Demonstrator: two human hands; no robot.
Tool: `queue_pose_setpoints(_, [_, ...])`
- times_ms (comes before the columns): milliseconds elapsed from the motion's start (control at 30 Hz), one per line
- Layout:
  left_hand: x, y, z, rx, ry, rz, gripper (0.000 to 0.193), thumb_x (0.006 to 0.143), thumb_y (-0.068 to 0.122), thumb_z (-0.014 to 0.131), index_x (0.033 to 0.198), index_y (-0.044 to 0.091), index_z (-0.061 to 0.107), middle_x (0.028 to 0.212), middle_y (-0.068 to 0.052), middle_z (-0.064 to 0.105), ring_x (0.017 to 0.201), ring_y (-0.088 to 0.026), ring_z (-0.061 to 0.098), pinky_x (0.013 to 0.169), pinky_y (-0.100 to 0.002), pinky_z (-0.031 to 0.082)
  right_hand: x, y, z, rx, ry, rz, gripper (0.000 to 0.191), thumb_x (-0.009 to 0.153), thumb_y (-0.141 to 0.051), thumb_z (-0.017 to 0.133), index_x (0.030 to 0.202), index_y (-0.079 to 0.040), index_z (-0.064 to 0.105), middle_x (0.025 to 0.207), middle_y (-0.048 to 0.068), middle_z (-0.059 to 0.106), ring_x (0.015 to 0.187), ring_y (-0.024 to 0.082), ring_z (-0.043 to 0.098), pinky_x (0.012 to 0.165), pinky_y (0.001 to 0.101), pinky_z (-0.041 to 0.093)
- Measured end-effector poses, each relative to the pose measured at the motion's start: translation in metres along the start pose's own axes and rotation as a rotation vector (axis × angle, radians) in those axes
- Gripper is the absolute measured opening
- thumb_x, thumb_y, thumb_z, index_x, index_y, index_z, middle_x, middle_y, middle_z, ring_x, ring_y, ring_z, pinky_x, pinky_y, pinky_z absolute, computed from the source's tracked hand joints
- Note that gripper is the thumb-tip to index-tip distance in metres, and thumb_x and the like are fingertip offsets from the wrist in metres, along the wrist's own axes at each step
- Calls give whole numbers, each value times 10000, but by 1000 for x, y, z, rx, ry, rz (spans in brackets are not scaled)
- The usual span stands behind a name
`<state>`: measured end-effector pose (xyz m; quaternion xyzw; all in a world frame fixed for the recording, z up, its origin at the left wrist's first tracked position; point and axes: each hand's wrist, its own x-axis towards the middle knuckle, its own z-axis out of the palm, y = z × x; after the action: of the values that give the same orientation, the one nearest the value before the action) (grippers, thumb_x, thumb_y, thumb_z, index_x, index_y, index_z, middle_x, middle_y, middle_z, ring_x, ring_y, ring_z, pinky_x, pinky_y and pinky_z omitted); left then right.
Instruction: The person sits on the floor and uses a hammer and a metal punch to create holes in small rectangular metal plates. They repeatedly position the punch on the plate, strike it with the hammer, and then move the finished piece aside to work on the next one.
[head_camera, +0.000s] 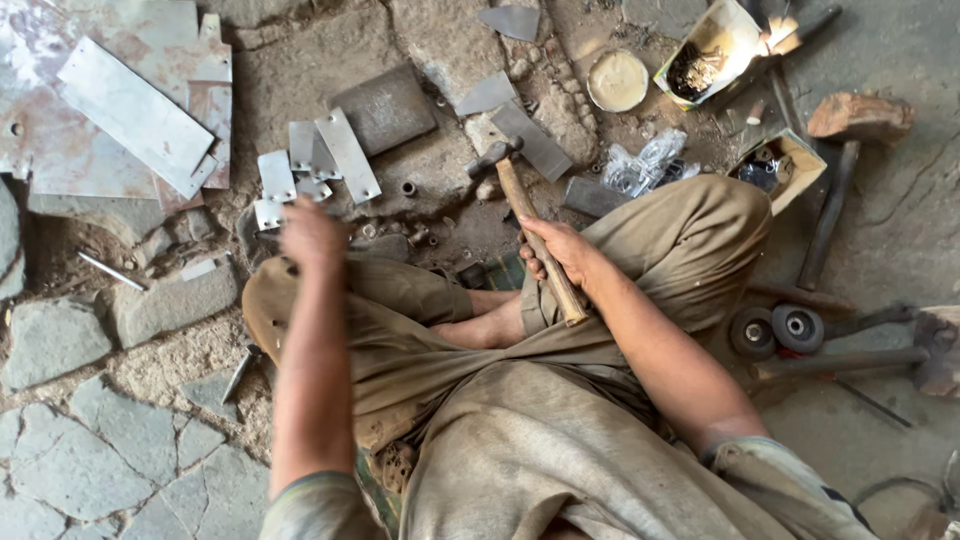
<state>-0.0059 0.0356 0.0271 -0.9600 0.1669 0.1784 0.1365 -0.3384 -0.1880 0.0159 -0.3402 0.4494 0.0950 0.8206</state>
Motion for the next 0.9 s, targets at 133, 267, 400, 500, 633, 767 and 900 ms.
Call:
queue_pose_setpoints(133, [24, -93, -24, 141, 58, -78, 512, 1012, 293, 634, 1448, 67, 489, 1309, -309, 542, 750, -248, 681, 478, -291, 595, -5, -7, 7, 40, -29, 8, 343, 995, -428, 633, 961, -94, 561, 674, 24, 603, 474, 104, 571, 385, 258, 470])
queue_pose_setpoints(267, [18, -161, -29, 337, -180, -149, 843, 837, 649, 728, 1409, 99, 443, 1508, -245, 371, 1291, -478, 456, 921, -648, 499, -24, -11, 20, -173, 118, -19, 373, 970, -409, 665, 1084, -64, 577, 793, 74, 634, 539, 166, 587, 443, 316, 497])
queue_pose_setpoints(400, [0, -120, -23, -72, 294, -45, 520, 889, 311, 727, 1315, 45, 591, 1310, -252, 609, 1169, -399, 618, 912, -519, 548, -37, -9, 49, -1449, 568, -1069, 789, 799, -344, 797, 1363, 110, 484, 1153, 280, 613, 989, 349, 651, 830, 482, 588])
queue_pose_setpoints(500, [7, -24, -22, -569, 44, -148, 684, 819, 455, 825, 1371, 171, 536, 1150, -205, 665, 1001, -397, 664, 823, -511, 547, -10, -25, 80, -1414, 289, -1015, 719, 909, -315, 822, 1439, 18, 469, 1377, 247, 559, 1276, 342, 555, 1071, 510, 496])
queue_pose_setpoints(633, [19, 68, -14, -553, 209, 82, 862, 747, 470, 890, 1351, 21, 469, 1305, -233, 527, 1119, -403, 621, 803, -462, 599, 65, -56, 124, -1609, 227, -894, 716, 867, -246, 816, 1445, 14, 482, 1385, 232, 540, 1259, 415, 532, 1047, 503, 498])
queue_pose_setpoints(767, [32, 68, -11, -478, 394, 9, 901, 731, 239, 897, 1438, -28, 406, 1344, -269, 526, 1091, -364, 630, 789, -377, 616, 94, -54, 147, -1783, -34, -872, 661, 831, -214, 800, 1411, -22, 549, 1303, 207, 584, 1245, 385, 570, 1075, 483, 507])
queue_pose_setpoints(900, [42, 8, -12, -666, 414, 120, 1114, 770, 407, 958, 1468, -125, 272, 1301, -313, 517, 1105, -375, 605, 933, -502, 569, 80, -47, 157, -1786, -416, -620, 586, 843, -250, 786, 1376, -83, 607, 1218, 161, 652, 1202, 344, 624, 1037, 454, 523])
